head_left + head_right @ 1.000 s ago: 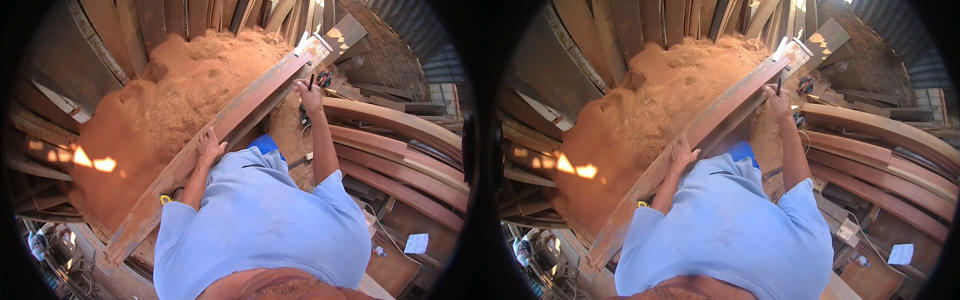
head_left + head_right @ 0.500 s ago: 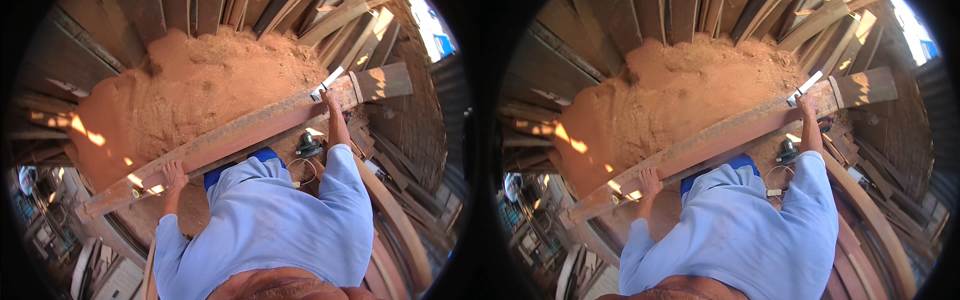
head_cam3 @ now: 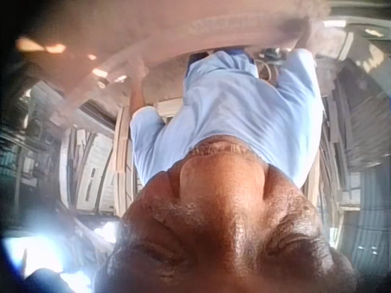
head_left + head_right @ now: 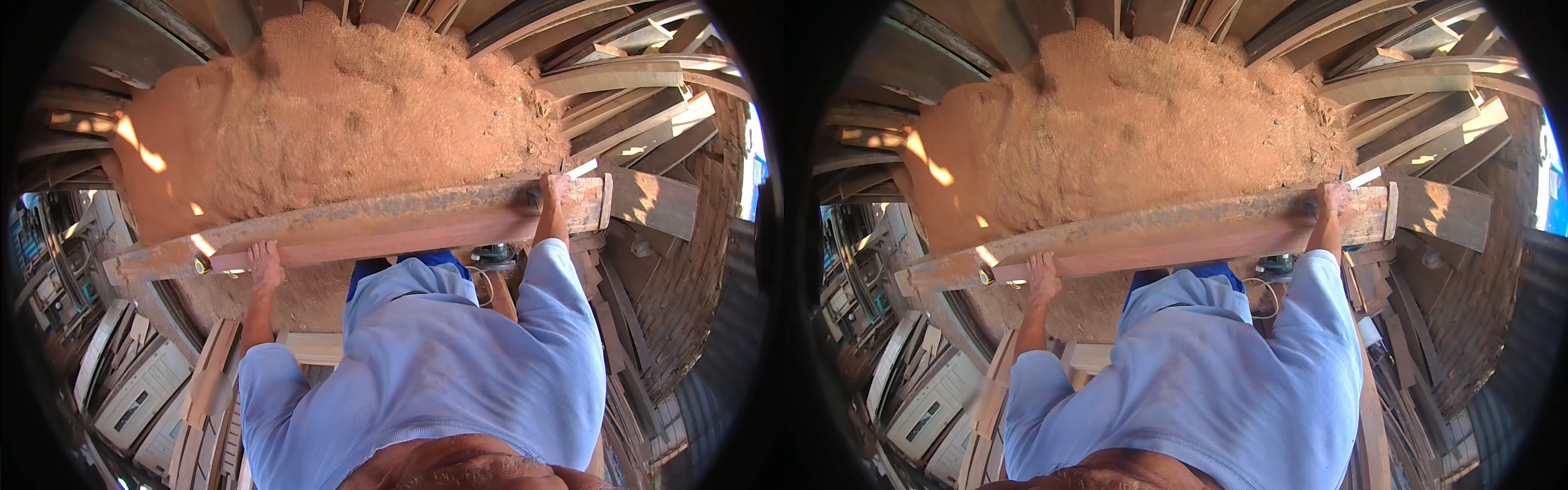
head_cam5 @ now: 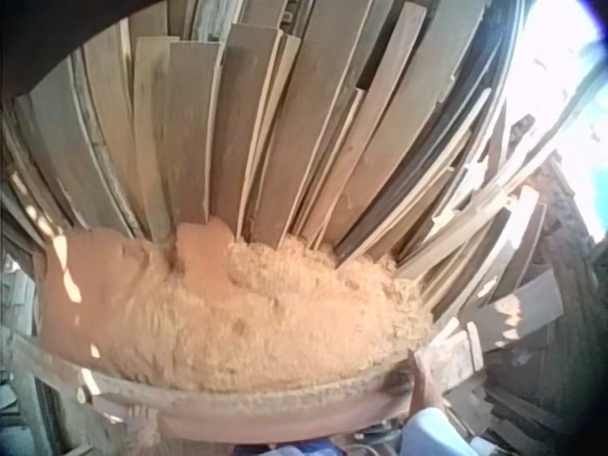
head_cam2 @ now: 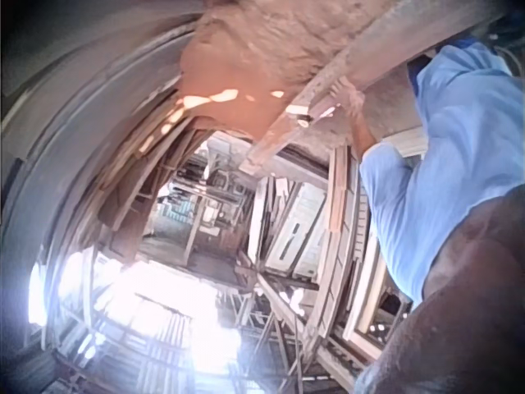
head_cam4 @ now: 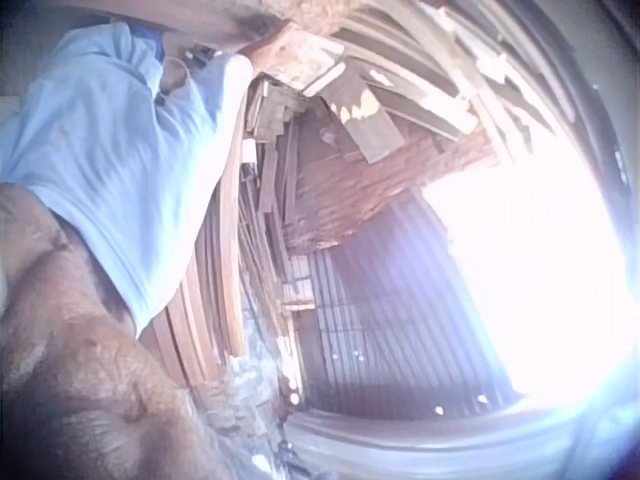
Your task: The person measures a wooden plank with a tape measure and marks it with a pencil. They then use a circular saw to cut the plank. The person repeats the measuring and marking process on another plank.
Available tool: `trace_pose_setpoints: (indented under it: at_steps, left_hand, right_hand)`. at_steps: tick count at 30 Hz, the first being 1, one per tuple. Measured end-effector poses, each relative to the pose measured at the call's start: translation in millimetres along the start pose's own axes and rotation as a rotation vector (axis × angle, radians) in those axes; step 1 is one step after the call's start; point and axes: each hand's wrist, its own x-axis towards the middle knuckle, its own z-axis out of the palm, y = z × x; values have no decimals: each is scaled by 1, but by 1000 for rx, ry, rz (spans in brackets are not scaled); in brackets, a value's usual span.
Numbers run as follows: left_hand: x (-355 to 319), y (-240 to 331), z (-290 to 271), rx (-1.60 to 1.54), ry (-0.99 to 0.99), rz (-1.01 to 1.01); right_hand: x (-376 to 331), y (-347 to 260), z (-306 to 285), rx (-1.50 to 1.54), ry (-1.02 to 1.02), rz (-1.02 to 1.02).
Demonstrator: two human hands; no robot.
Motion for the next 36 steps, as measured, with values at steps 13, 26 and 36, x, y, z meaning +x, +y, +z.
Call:
trace_pose_setpoints:
  at_steps: [13,26,36]
  left_hand:
    - [31,-31,1,-102,155,138]
    - [-17,-16,14,-168,98,10]
    - [-22,-2,-29,-650,395,120]
  right_hand:
    - [118,73,70,-390,-95,-485]
    - [-61,-140,8,-445,-142,-993]
    - [-361,-345,-133,494,-688,-804]
